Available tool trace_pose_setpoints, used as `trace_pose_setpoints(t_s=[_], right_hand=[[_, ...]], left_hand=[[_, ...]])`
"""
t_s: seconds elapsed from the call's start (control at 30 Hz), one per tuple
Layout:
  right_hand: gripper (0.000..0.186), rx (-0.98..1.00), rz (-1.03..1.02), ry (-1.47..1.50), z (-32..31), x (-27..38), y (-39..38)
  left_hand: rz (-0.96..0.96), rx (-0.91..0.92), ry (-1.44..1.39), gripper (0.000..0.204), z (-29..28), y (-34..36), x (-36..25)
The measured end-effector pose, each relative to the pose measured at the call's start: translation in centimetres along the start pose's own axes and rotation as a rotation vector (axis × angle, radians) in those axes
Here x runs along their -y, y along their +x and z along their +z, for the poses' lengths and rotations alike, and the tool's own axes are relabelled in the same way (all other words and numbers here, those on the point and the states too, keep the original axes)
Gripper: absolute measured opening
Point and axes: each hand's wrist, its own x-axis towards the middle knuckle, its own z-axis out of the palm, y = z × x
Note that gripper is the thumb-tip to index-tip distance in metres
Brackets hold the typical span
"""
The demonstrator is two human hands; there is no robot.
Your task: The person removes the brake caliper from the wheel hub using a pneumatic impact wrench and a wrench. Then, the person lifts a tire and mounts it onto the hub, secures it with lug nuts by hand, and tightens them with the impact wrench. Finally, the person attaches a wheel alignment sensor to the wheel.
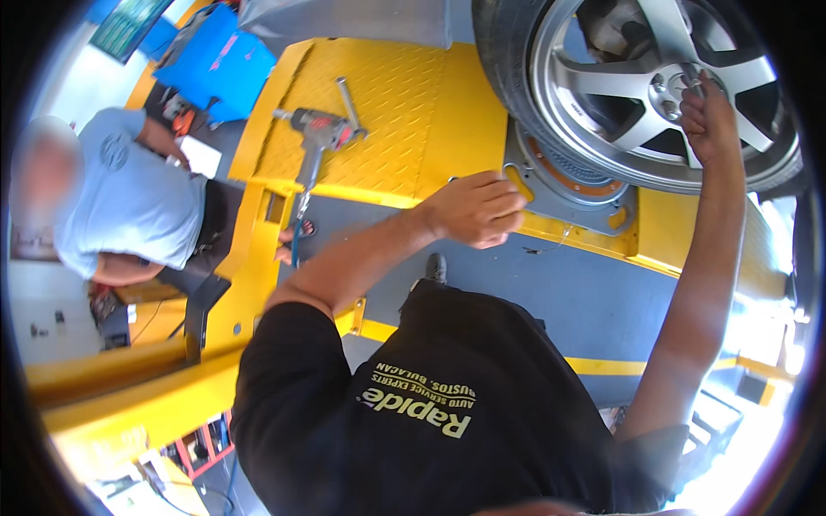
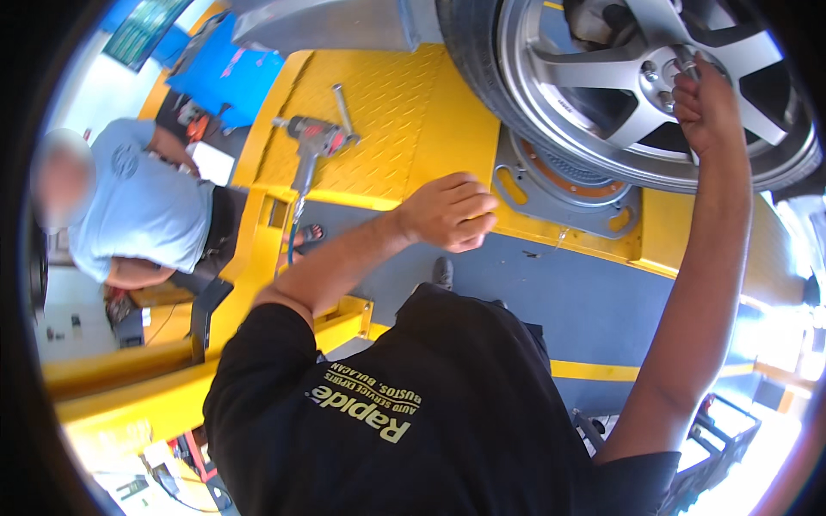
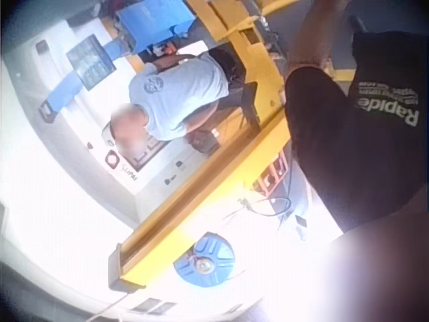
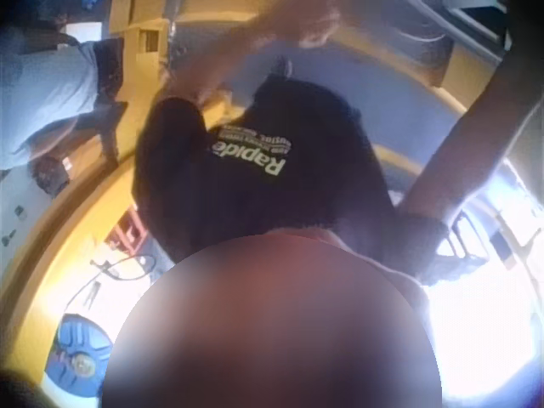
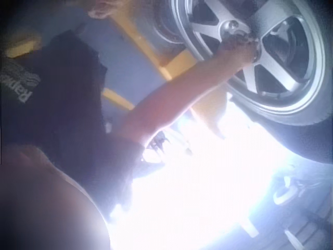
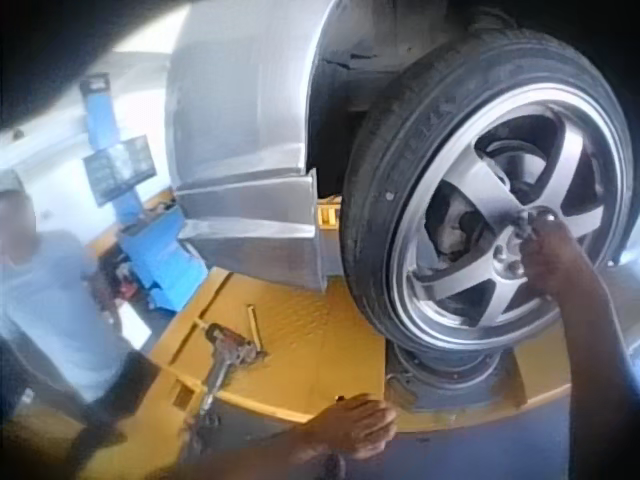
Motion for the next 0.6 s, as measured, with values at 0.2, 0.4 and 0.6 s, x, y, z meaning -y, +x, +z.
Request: trace_pose_setpoints(t_s=[0.2, 0.4, 0.6], right_hand=[[0.057, -0.325, -0.4, -0.458, 1.5, -1.8, -1.7], [0.042, -0.334, -0.342, -0.101, 2.6, -1.5, -0.8], [0.031, 0.215, -0.011, 0.98, 0.7, -2.8, 0.6]], left_hand=[[-0.901, 0.109, 0.198, 0.021, -0.7, -12.8, -12.4], [-1.214, 0.05, 0.321, 0.02, -4.1, -16.8, -17.7], [-1.251, -0.027, 0.491, 0.024, -9.2, -18.6, -9.4]])
